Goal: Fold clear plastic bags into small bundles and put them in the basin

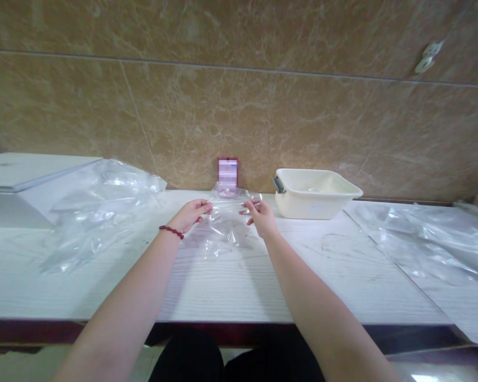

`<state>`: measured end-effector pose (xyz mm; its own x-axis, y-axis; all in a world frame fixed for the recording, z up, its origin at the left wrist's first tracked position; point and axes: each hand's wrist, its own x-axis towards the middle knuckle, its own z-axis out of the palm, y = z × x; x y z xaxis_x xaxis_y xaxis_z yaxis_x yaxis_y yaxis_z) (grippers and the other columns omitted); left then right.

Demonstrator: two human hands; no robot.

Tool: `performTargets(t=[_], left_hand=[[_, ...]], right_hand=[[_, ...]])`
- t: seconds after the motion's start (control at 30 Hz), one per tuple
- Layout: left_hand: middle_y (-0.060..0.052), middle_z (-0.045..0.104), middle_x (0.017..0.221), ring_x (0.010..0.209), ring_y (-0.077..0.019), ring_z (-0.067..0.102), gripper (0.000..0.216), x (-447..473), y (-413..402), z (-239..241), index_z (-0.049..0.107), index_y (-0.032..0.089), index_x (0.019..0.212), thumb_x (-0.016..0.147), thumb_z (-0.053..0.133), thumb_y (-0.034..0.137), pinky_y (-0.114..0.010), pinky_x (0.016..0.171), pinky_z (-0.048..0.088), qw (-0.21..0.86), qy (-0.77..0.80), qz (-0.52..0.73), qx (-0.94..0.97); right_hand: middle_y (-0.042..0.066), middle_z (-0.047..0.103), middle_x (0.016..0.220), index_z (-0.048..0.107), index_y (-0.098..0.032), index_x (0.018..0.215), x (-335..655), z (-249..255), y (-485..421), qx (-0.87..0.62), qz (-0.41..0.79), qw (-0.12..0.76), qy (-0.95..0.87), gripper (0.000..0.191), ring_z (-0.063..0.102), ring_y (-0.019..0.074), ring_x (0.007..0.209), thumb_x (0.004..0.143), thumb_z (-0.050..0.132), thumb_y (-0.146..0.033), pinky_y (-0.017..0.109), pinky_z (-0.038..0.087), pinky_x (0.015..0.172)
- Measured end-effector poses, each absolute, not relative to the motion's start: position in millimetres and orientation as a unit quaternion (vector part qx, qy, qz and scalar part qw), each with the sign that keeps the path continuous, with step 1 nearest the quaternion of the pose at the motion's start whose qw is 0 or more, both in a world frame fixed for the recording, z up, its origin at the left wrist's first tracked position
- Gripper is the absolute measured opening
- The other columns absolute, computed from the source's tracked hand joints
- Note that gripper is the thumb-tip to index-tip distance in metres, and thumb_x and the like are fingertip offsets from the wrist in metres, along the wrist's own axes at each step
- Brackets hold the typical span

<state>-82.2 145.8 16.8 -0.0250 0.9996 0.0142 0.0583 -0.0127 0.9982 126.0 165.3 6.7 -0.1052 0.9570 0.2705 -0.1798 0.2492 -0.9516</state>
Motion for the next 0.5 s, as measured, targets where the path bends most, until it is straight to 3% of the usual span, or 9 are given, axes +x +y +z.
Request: performTargets(t=[0.17,0.3,0.4,0.5], left_hand=[[-0.002,0.057,0.08,0.074,-0.0109,0.055,0.019,-77,146,21,0.055,0.018,0.078,0.065,0.06,0.03,-0.015,0.047,0.036,0.485,0.495,0.537,0.481],[-0.001,0.055,0.077,0.073,-0.0111,0.055,0.019,-69,142,28,0.052,0.017,0.081,0.069,0.055,0.031,-0.018,0.051,0.042,0.485,0.456,0.572,0.479],[-0.001,0.056,0.075,0.07,-0.0123,0.055,0.031,-61,138,30,0.049,0.018,0.087,0.064,0.06,0.035,-0.019,0.047,0.041,0.441,0.467,0.559,0.524],[-0.001,0.057,0.068,0.055,-0.0099,0.051,0.045,-57,135,29,0.048,0.018,0.092,0.055,0.068,0.032,-0.018,0.041,0.037,0.371,0.512,0.527,0.567]], right_hand=[[0.003,0.059,0.081,0.043,-0.018,0.08,128,7,169,-0.357,0.487,0.579,-0.548,0.03,0.062,0.0154,0.065,0.067,0.052,-0.044,0.015,0.041,0.03],[0.003,0.058,0.086,0.043,-0.019,0.081,130,17,165,-0.349,0.495,0.584,-0.54,0.031,0.062,0.0162,0.071,0.066,0.052,-0.045,0.018,0.046,0.034],[0.002,0.057,0.087,0.042,-0.019,0.081,130,23,159,-0.338,0.506,0.576,-0.546,0.031,0.061,0.016,0.071,0.066,0.052,-0.045,0.02,0.048,0.036],[0.001,0.057,0.084,0.043,-0.019,0.08,129,24,157,-0.331,0.496,0.567,-0.569,0.03,0.061,0.0144,0.069,0.067,0.051,-0.044,0.022,0.05,0.038]])
